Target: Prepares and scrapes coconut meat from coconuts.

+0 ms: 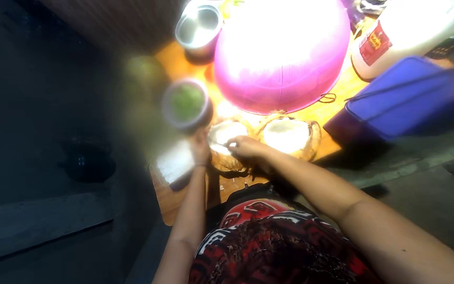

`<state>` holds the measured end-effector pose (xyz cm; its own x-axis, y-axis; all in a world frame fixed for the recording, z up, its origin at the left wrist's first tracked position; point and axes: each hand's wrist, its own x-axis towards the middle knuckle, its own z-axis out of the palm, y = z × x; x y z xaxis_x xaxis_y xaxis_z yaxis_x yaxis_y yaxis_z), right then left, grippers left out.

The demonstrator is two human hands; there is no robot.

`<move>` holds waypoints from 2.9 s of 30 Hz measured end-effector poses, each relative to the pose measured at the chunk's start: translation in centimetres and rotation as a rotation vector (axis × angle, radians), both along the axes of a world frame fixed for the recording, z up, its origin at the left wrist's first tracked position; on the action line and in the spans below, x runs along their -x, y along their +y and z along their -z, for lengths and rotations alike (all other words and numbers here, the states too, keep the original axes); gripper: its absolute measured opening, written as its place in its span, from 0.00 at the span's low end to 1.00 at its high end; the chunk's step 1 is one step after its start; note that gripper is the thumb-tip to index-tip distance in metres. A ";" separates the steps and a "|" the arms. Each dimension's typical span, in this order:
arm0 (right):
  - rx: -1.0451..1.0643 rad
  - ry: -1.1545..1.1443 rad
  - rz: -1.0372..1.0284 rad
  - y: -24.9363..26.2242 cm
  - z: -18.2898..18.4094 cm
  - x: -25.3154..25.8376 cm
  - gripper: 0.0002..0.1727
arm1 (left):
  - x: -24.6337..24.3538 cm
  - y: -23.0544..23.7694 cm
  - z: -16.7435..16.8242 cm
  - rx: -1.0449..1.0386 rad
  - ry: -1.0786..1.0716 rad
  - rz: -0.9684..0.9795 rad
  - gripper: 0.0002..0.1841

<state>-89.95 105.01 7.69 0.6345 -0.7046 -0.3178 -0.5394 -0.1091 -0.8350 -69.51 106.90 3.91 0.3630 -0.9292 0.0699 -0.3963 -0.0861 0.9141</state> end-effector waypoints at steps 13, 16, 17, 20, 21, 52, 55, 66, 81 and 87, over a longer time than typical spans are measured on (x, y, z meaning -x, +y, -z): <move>-0.079 -0.092 -0.036 0.7 0.9 2.1 0.16 | 0.1 0.0 -0.3 0.042 -0.024 0.022 0.18; -0.015 -0.098 0.000 -0.5 2.3 2.9 0.14 | 0.3 -0.2 -0.5 0.014 -0.012 0.018 0.19; -0.040 -0.122 0.062 -0.6 2.1 2.5 0.14 | 0.4 -0.3 -0.6 0.007 -0.010 0.014 0.19; -0.182 -0.134 0.121 0.6 -0.7 1.0 0.17 | 0.3 -0.2 -0.9 0.008 -0.040 0.014 0.19; -0.176 -0.113 0.085 1.0 -1.1 1.0 0.17 | 0.2 0.0 -0.8 0.006 -0.050 0.014 0.19; 0.058 -0.120 0.099 1.5 1.0 2.8 0.17 | 0.3 -0.5 -0.4 0.021 -0.038 0.020 0.18; 0.078 -0.176 0.145 2.2 1.7 1.5 0.18 | 0.4 -0.4 -0.6 0.018 -0.030 0.016 0.18; 0.087 -0.156 0.013 2.5 2.5 2.5 0.18 | 0.1 -0.2 -0.2 0.022 -0.036 0.029 0.19; 0.019 -0.043 -0.036 1.8 0.8 3.5 0.18 | 0.1 -0.2 -0.1 0.034 -0.023 0.017 0.18; 0.029 -0.118 0.063 0.8 0.2 2.0 0.18 | 0.3 -0.3 -0.4 0.030 -0.038 0.019 0.18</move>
<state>-91.98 105.80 7.52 0.6206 -0.7518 -0.2230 -0.4444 -0.1028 -0.8899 -69.86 106.63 4.34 0.3422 -0.9331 0.1109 -0.4317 -0.0513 0.9005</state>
